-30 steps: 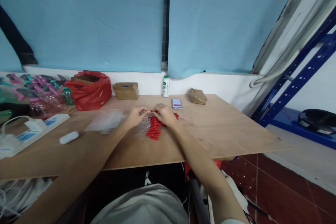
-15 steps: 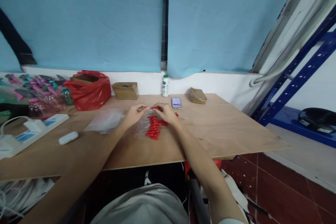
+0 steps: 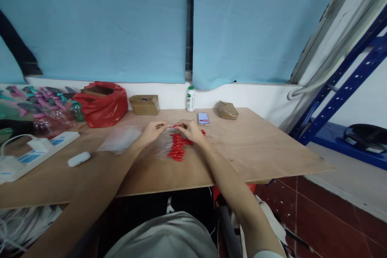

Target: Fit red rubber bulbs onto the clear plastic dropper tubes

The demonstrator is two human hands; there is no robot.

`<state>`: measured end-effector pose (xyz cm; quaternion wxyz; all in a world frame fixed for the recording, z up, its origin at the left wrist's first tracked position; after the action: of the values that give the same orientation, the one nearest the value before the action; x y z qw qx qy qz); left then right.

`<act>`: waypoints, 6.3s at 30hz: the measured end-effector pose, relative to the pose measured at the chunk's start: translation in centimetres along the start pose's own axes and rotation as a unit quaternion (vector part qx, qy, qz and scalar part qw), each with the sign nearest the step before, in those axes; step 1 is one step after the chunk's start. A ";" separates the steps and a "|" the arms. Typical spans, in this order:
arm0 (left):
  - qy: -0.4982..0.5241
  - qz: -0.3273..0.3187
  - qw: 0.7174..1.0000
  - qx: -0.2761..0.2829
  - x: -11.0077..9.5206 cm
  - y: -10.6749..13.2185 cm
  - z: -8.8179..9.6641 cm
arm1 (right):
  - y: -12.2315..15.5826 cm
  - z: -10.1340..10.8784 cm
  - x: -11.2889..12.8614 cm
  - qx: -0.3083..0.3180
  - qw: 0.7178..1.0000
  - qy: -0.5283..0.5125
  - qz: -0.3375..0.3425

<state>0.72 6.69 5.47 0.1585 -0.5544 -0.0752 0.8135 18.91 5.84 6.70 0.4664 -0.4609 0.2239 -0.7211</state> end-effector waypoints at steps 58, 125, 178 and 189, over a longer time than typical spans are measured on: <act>0.518 0.050 0.852 0.053 -3.0 1.6 -1.8 | -0.6 -0.7 2.9 -0.050 0.995 0.072 0.045; 0.644 0.089 0.756 0.079 -1.8 1.6 -1.9 | -0.9 -0.3 1.9 -0.101 0.993 -0.056 0.010; 0.635 0.089 0.764 0.073 -3.1 2.8 -3.0 | -0.6 -2.3 -0.3 -0.127 0.954 -0.255 -0.091; 0.639 0.103 0.758 0.083 -3.0 2.6 -3.1 | -0.8 -1.8 0.6 -0.124 0.970 -0.201 -0.056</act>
<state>4.12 3.09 6.14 0.1302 -0.9347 0.1688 0.2844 16.91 5.54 6.75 0.4000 -0.6624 0.1867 -0.6053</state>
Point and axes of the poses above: each hand's wrist, its own y-axis away from the middle knuckle, its own z-axis out of the back of the hand, x = y × z, the point moved 7 cm from there along -y, towards the middle knuckle, and after that the axes turned 14 degrees about z, right-handed, at the moved point
